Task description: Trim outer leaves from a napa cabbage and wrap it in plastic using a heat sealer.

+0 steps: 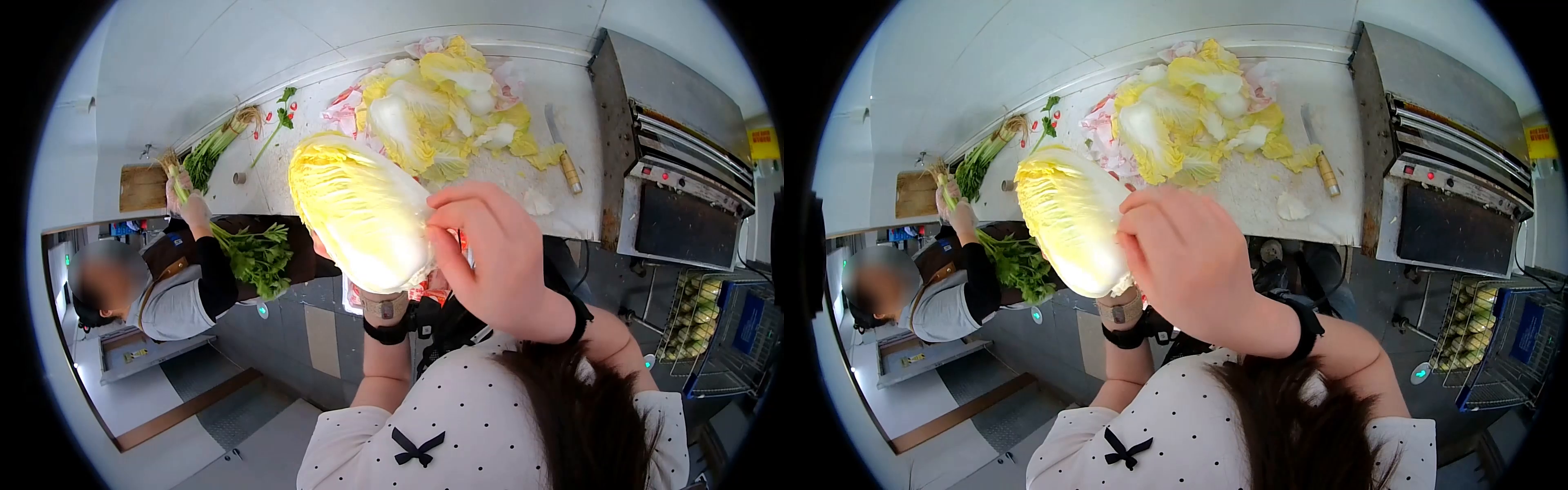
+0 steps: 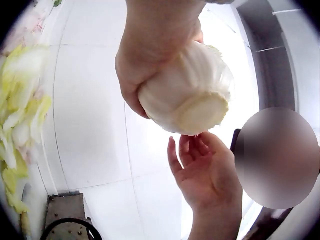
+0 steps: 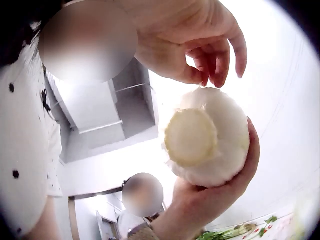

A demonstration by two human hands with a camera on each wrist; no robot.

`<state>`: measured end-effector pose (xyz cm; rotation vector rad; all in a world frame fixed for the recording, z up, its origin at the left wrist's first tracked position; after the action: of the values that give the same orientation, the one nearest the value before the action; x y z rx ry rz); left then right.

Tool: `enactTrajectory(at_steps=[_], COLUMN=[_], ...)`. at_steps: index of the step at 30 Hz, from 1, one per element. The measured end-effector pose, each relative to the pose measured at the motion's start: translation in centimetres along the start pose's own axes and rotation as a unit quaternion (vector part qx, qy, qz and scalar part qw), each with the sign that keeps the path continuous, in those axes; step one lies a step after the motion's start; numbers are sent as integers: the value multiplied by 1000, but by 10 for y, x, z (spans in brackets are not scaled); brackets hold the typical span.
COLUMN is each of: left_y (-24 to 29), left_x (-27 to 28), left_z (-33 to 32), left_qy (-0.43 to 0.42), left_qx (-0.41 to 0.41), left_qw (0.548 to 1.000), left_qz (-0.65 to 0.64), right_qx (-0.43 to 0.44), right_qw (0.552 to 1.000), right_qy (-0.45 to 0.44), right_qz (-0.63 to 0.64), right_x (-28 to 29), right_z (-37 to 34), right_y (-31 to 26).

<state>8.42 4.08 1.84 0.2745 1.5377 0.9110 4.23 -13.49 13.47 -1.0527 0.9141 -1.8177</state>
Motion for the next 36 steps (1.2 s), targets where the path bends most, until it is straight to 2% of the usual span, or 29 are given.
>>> enactTrajectory(at_steps=[2, 6, 9, 10, 12, 13, 17, 20, 23, 24, 25, 26, 27, 29, 32, 36], left_y=[-1, -5, 3, -2, -7, -11, -11, -14, -16, -15, -14, -11, -10, -13, -12, 0], left_x=[0, -8, -3, -2, 1, 1, -11, -11, -6, -7, -9, -18, -23, -16, -7, -10], left_z=[-1, -7, -11, -11, -9, -10, -13, -15, -13, -14, -14, -15, -15, -14, -12, -6], left_qy=[-8, -71, 20, 9, -13, -33, -76, -87, -58, -59, -59, -74, -88, -70, -52, -71], left_qx=[1, 49, -29, 4, 68, 95, 142, 164, 182, 187, 192, 194, 198, 178, 142, 69], left_qw=[1000, 985, 997, 999, 965, 950, 941, 939, 934, 930, 927, 923, 919, 940, 960, 955], left_qz=[-16, -147, 73, -36, -251, -294, -299, -288, -302, -310, -317, -323, -330, -283, -236, -280], right_qx=[-105, -98, -104, -106, -88, -67, 25, -28, -85, -62, -37, -11, -10, -6, 23, 112], right_qw=[985, 978, 972, 971, 971, 972, 967, 968, 984, 992, 981, 950, 960, 976, 996, 991], right_qy=[-76, -107, -128, -136, -152, -159, -202, -182, -129, -94, -56, -16, -32, -63, -80, -49], right_qz=[116, 151, 165, 166, 162, 158, 151, 170, 86, -49, -182, -312, -278, -208, -20, -49], right_x=[-5, -6, -9, -10, -10, -9, -9, -3, 4, 1, -4, -6, -7, -6, 2, 4], right_z=[1, 2, 0, 0, -1, -2, -12, -13, 1, 4, 5, 8, 7, 8, 0, -5], right_y=[13, 13, 15, 15, 12, 7, -4, 14, 52, 63, 74, 75, 73, 58, 19, -4])
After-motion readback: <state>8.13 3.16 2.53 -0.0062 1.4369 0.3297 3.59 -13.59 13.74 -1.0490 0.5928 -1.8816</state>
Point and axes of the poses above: each hand's wrist, its own z-axis towards the middle knuckle, its own x-axis out of the back of the hand, y = z × x, the point moved 7 cm from there along z, towards the middle knuckle, and after that the axes turned 15 degrees about -x, right-handed, at the moved point
